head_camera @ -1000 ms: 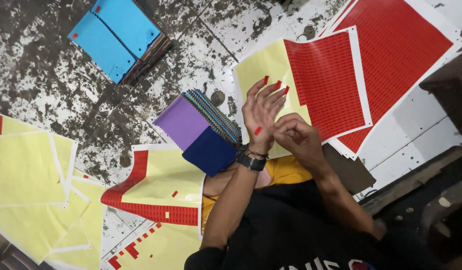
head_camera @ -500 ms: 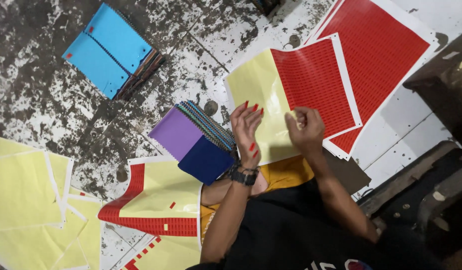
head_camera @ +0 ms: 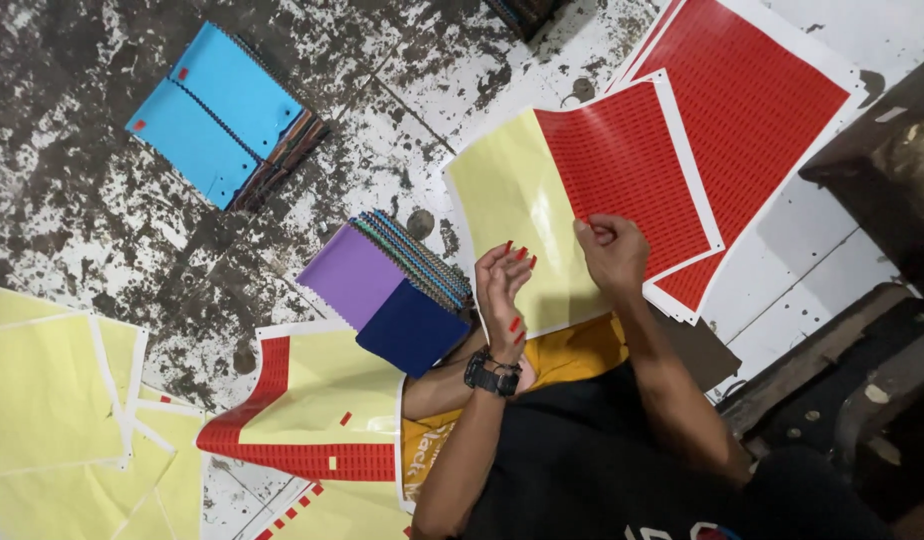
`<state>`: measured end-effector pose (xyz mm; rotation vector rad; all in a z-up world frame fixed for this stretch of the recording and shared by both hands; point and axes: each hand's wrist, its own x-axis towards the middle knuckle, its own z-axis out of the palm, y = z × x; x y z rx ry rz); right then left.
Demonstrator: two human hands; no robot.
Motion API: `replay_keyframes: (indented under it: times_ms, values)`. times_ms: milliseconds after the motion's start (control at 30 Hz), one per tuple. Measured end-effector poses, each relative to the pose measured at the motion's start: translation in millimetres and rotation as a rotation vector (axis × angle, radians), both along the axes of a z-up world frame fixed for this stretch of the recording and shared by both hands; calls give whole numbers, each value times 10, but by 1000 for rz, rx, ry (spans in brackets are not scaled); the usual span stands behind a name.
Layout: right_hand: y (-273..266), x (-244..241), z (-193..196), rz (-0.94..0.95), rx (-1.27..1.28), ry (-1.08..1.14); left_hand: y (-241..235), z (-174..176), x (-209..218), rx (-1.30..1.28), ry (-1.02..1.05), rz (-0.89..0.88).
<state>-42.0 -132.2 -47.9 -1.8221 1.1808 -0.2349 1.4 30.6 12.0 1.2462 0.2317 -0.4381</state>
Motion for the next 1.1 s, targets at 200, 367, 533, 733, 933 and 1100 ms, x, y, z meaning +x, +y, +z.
replay_keyframes:
  times_ms: [200,367,533,733,933,1100]
  values:
    - [13,58,-64,-86,8,51,-30,-4,46,-38,12,-5]
    - [251,97,553,67,-73,-448,-39,199,291,-179,79,105]
    - [697,37,1207,588,251,-639,44,397,534,-250,100,200]
    - [1153,106,1385,619,271,-606,295,479,637,-449,47,290]
    - [1072,635,1601,650,175,-554,975,1184,600,118,-306,199]
    - [1173,1058,1887,1120,118,-630,1394,1481,540,400,-540,115]
